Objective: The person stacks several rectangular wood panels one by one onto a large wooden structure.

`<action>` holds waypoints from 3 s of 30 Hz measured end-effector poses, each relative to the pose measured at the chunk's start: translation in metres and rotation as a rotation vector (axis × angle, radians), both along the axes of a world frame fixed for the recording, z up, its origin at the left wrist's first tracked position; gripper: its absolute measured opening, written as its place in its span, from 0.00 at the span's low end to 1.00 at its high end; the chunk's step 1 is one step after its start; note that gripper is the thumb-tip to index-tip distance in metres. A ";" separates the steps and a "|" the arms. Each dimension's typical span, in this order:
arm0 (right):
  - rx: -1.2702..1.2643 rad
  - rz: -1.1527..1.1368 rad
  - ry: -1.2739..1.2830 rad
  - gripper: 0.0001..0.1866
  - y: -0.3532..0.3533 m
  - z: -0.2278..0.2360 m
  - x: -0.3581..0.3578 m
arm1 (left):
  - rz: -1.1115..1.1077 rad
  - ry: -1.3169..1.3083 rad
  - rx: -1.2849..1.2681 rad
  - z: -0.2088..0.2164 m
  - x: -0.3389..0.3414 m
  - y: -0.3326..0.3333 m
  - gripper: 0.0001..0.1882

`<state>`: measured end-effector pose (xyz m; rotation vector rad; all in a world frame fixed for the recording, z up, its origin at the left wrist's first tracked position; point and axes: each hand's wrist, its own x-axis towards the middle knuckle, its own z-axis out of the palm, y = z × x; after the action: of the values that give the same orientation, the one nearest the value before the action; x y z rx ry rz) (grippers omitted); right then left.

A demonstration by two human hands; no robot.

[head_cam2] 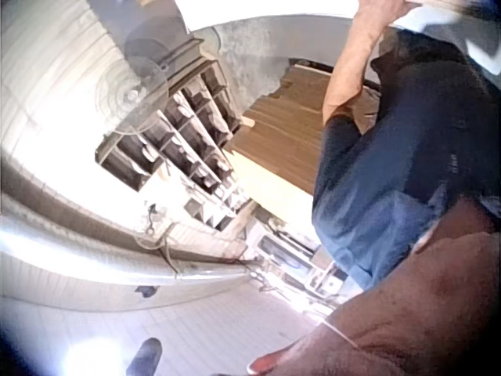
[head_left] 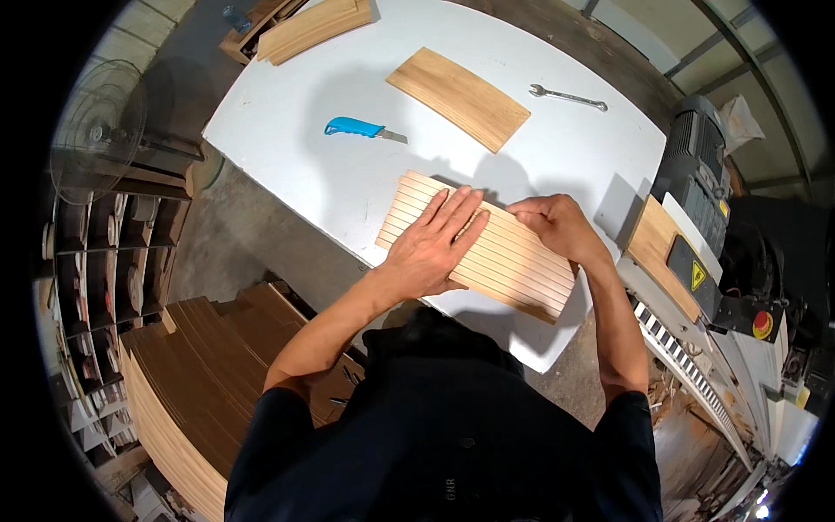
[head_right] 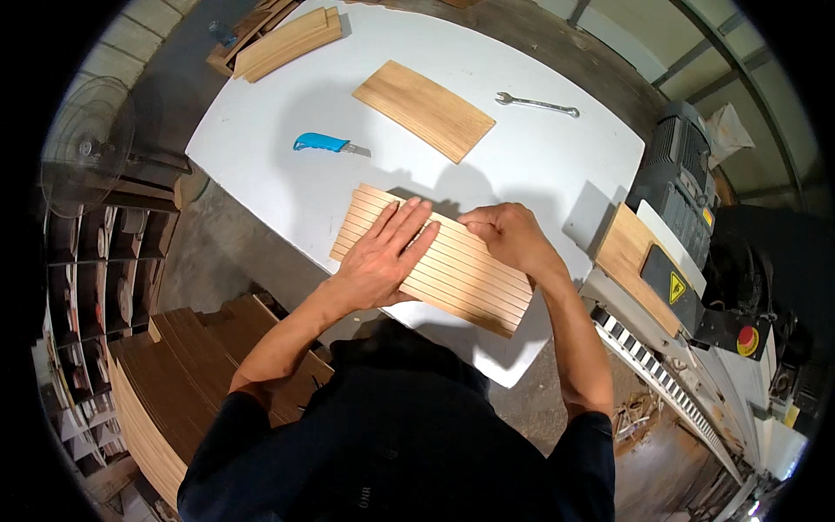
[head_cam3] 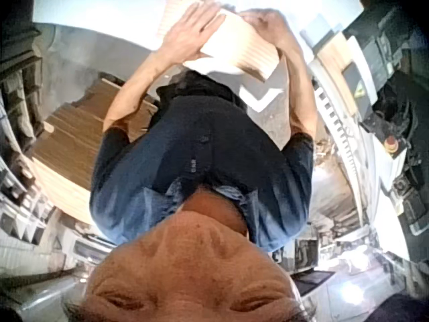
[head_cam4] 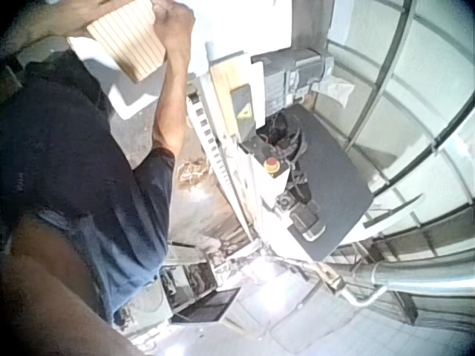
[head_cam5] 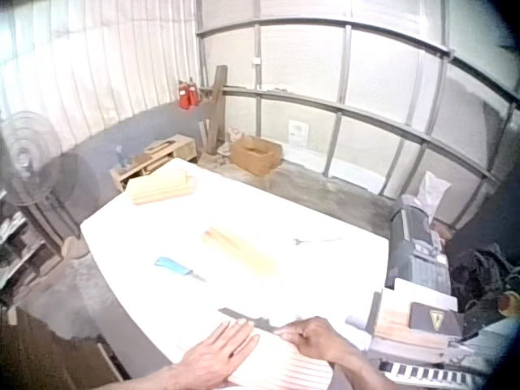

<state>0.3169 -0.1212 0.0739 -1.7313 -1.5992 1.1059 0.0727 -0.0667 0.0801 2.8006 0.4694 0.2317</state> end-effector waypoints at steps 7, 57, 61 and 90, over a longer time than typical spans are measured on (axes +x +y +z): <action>-0.104 -0.065 0.026 0.15 -0.034 0.004 0.027 | -0.013 -0.040 -0.003 -0.004 -0.004 0.002 0.55; 0.623 -0.785 0.655 0.62 -0.111 -0.091 -0.059 | -0.011 -0.658 -1.180 -0.103 -0.064 0.070 0.82; 0.633 -0.760 0.622 0.58 -0.111 -0.098 -0.056 | -0.057 -0.596 -1.012 -0.123 -0.066 0.074 0.87; 0.297 -0.579 0.295 0.33 -0.162 -0.069 -0.048 | 0.381 -0.912 -0.638 -0.043 -0.114 -0.004 0.59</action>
<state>0.2690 -0.2837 0.0051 -1.5913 -0.9357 0.7470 -0.0410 -0.0702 0.0374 1.7186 0.6658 1.1336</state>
